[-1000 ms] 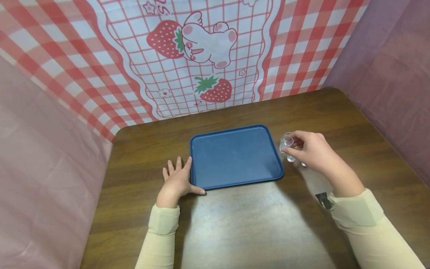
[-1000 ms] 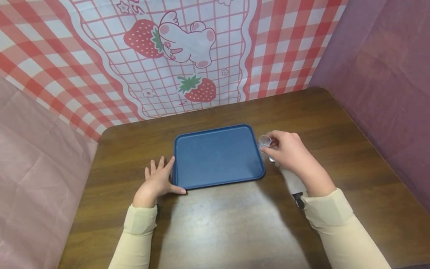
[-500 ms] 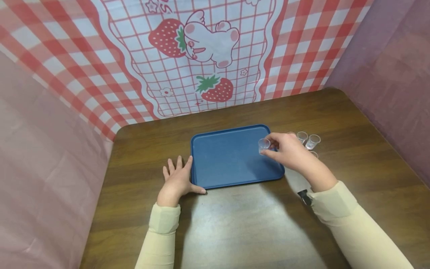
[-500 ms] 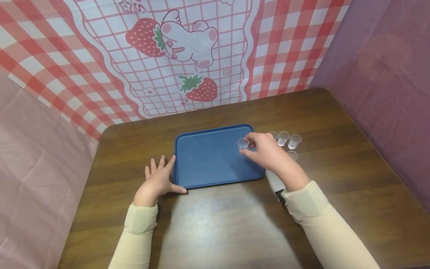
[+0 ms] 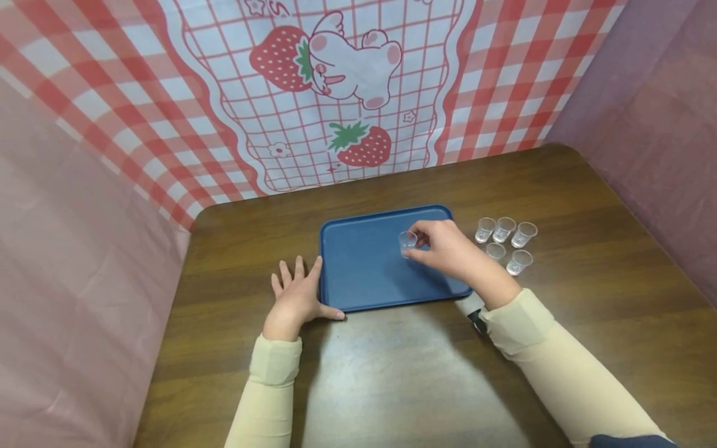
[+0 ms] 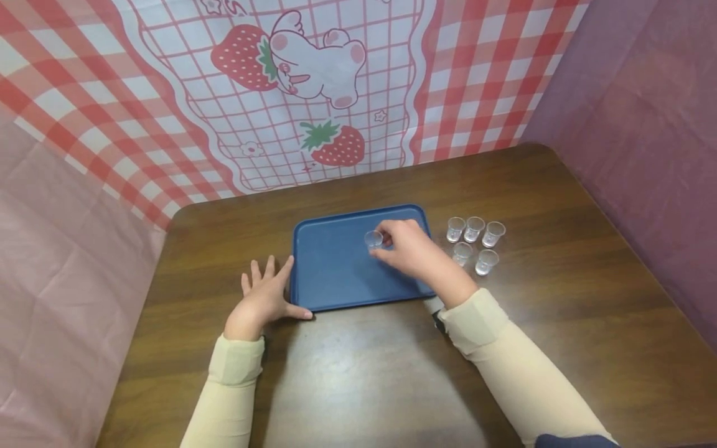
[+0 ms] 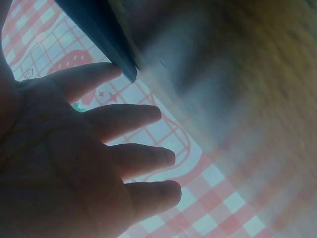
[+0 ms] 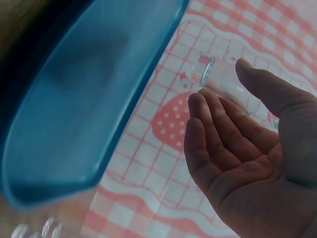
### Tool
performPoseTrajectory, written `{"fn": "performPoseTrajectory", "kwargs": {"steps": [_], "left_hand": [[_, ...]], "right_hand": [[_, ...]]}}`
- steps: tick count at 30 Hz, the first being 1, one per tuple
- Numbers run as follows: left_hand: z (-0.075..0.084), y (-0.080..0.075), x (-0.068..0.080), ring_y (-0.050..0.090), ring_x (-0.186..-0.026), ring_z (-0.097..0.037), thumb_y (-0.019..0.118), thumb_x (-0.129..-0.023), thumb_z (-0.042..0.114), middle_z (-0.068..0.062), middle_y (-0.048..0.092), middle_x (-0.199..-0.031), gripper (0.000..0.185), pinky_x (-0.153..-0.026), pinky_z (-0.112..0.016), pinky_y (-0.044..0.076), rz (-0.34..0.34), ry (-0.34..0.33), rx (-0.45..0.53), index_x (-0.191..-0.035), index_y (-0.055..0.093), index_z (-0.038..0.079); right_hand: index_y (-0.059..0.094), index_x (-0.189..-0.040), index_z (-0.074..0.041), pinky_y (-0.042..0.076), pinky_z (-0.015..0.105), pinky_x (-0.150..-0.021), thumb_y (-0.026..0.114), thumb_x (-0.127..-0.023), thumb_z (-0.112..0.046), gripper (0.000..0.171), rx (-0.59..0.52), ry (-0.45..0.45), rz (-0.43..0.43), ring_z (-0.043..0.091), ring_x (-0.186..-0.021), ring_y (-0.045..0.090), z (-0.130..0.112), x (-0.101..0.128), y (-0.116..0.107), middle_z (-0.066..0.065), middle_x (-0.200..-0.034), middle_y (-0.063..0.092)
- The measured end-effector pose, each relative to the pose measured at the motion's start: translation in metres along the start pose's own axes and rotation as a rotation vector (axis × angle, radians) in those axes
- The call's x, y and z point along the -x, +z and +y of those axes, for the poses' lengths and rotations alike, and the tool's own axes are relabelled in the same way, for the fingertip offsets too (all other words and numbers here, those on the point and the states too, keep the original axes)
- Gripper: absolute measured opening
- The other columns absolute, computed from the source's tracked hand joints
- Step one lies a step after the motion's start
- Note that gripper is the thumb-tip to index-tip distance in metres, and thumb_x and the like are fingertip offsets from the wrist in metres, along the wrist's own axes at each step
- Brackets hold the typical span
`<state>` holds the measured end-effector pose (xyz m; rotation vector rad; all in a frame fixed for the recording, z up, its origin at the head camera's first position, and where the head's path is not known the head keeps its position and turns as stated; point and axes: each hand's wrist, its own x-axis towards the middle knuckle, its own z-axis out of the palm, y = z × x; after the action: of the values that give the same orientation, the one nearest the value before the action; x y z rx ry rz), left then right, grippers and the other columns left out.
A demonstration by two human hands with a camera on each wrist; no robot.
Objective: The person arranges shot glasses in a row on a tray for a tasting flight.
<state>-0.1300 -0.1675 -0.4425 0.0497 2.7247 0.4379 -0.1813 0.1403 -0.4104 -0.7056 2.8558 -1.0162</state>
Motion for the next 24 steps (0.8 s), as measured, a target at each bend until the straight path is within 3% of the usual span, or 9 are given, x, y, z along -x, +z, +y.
{"fn": "performPoseTrajectory", "kwargs": {"steps": [11,24], "left_hand": [[0.001,-0.001,-0.002,-0.018,-0.145,-0.053,0.09,-0.063,0.064,-0.025,-0.004,-0.166,0.134,-0.111,-0.067,-0.012,-0.005,-0.016,-0.02,-0.165,0.014,0.019],[0.003,0.0,0.002,-0.011,-0.145,-0.056,0.09,-0.062,0.063,-0.029,0.003,-0.165,0.134,-0.111,-0.071,-0.006,0.014,-0.007,-0.039,-0.164,0.018,0.016]], "right_hand": [[0.071,-0.107,-0.002,0.054,0.037,-0.076,0.083,-0.088,-0.018,0.027,-0.026,-0.024,-0.082,0.018,-0.087,0.066,-0.016,-0.024,0.03,0.003,-0.091,0.069],[0.07,-0.113,-0.003,0.053,0.034,-0.076,0.08,-0.091,-0.02,0.03,-0.023,-0.006,-0.163,0.016,-0.087,0.063,-0.033,-0.047,0.057,0.002,-0.093,0.066]]}}
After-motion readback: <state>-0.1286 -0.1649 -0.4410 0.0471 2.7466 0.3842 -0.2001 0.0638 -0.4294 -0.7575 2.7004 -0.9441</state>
